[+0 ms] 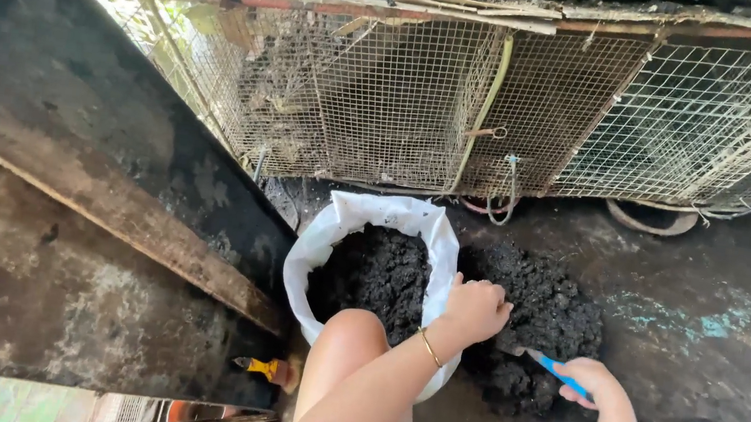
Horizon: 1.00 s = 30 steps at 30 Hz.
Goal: The person scoops dark soil from a white sack using a small blue trowel and transfers it onto the floor. The person repeatedly scoops and deposits the soil in a pile next to the sack.
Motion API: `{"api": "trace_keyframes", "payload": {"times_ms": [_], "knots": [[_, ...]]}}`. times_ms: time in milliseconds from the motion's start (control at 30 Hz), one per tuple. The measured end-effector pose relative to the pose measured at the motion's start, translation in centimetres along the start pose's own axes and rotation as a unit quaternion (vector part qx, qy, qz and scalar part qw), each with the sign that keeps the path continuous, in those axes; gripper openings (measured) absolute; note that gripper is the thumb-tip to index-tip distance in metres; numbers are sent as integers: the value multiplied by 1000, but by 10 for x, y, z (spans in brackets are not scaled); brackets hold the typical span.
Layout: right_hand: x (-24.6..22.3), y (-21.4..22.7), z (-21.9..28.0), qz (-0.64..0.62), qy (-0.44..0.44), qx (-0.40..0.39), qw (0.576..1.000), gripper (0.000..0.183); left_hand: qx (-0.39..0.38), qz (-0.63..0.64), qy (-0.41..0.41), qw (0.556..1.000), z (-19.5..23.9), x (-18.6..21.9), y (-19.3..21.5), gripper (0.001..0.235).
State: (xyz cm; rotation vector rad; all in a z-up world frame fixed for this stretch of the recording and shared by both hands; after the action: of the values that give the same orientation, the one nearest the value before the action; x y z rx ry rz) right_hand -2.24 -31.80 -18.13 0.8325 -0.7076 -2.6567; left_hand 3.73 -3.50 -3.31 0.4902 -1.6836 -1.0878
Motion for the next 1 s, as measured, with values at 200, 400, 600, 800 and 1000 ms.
{"api": "trace_keyframes", "payload": {"times_ms": [200, 400, 600, 800, 1000], "knots": [[24, -15, 21, -10, -4, 2, 1000, 73, -17, -23, 7, 1000, 2, -5, -2, 28], [-76, 20, 113, 322, 69, 75, 941, 50, -33, -18, -3, 999, 13, 7, 1, 30], [-115, 15, 128, 398, 103, 145, 900, 47, -27, 18, 3, 999, 12, 7, 27, 30], [-68, -85, 75, 401, 51, 136, 904, 40, 20, -8, -9, 1000, 20, 12, 35, 37], [-73, -62, 86, 380, 1, 101, 919, 45, 10, -15, -10, 1000, 16, 9, 32, 39]]}}
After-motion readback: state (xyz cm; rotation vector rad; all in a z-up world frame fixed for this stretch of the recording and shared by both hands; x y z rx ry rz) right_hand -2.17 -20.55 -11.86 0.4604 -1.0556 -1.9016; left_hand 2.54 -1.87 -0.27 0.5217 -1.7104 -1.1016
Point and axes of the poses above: each hand's wrist, its own z-axis away from the middle knuckle, its own y-axis out of the back of the hand, x = y × z, the point moved 3 cm from there along -z, towards the middle knuckle, and after that the axes turned 1 degree about x, right-handed, at the moved point
